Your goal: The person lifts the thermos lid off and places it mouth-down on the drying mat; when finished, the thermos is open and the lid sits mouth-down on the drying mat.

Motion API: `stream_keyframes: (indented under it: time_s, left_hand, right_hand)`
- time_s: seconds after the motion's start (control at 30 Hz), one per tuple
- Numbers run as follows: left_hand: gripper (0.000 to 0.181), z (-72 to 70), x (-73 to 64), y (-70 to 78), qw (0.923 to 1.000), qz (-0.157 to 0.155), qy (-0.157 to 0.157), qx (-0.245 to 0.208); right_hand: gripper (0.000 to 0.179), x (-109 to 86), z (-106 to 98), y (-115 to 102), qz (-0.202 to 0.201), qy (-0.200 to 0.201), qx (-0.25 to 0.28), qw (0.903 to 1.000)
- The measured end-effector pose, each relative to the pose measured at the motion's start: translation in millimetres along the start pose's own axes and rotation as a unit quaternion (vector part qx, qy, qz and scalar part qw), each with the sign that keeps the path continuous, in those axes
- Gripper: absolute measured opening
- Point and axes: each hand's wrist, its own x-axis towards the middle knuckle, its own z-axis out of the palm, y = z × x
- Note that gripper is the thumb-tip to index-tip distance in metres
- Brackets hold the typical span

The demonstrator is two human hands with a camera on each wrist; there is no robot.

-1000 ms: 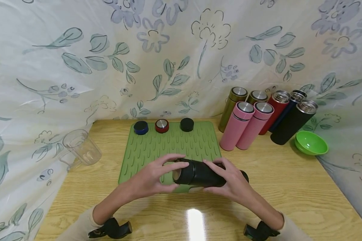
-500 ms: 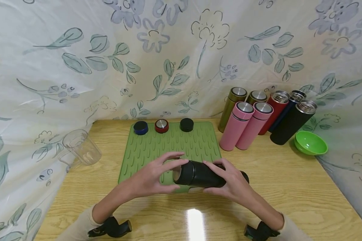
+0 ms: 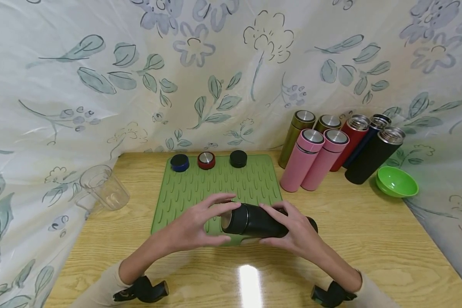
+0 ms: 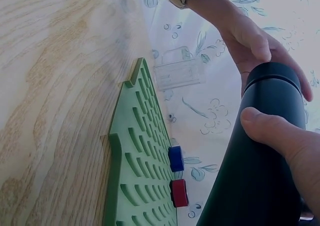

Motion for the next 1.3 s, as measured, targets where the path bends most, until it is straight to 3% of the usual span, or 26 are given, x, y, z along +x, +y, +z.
stream_keyframes:
  time_s: [0.13, 0.37, 0.5, 0.63, 0.87, 1.13, 1.3]
  left_hand:
    - [0.065, 0.8, 0.6, -0.4, 0.9998, 0.018, 0.012, 0.006]
    - [0.068, 4.9, -0.7, 3.4, 0.9984, -0.043, 0.007, -0.037]
    - [0.073, 4.9, -0.1, 3.5, 0.9999, -0.016, -0.001, 0.003]
    - [0.067, 5.3, -0.1, 0.6, 0.9997, 0.018, 0.015, 0.011]
    - [0.067, 5.9, -1.5, 0.5, 0.9997, -0.013, 0.012, -0.019]
    - [0.065, 3.5, 0.0, -1.0, 0.9992, 0.030, 0.019, 0.019]
    - [0.063, 4.6, 0.0, -2.1, 0.9994, 0.021, 0.027, -0.005]
  right_hand:
    - [0.084, 0.1, -0.4, -0.1, -0.002, 0.000, 0.001, 1.0000]
    - [0.084, -0.8, -1.3, -1.0, -0.001, 0.003, 0.006, 1.0000]
    - [0.084, -1.0, -2.5, -0.8, 0.003, 0.004, 0.003, 1.0000]
    - [0.085, -1.7, -3.1, -0.6, 0.006, 0.000, 0.006, 1.0000]
    - [0.087, -1.9, -4.5, -1.8, 0.014, -0.010, 0.006, 0.9998]
    - [0.089, -1.7, -5.2, -2.1, 0.021, -0.014, 0.007, 0.9996]
    - [0.088, -1.5, -4.7, -1.5, 0.015, -0.010, 0.007, 0.9998]
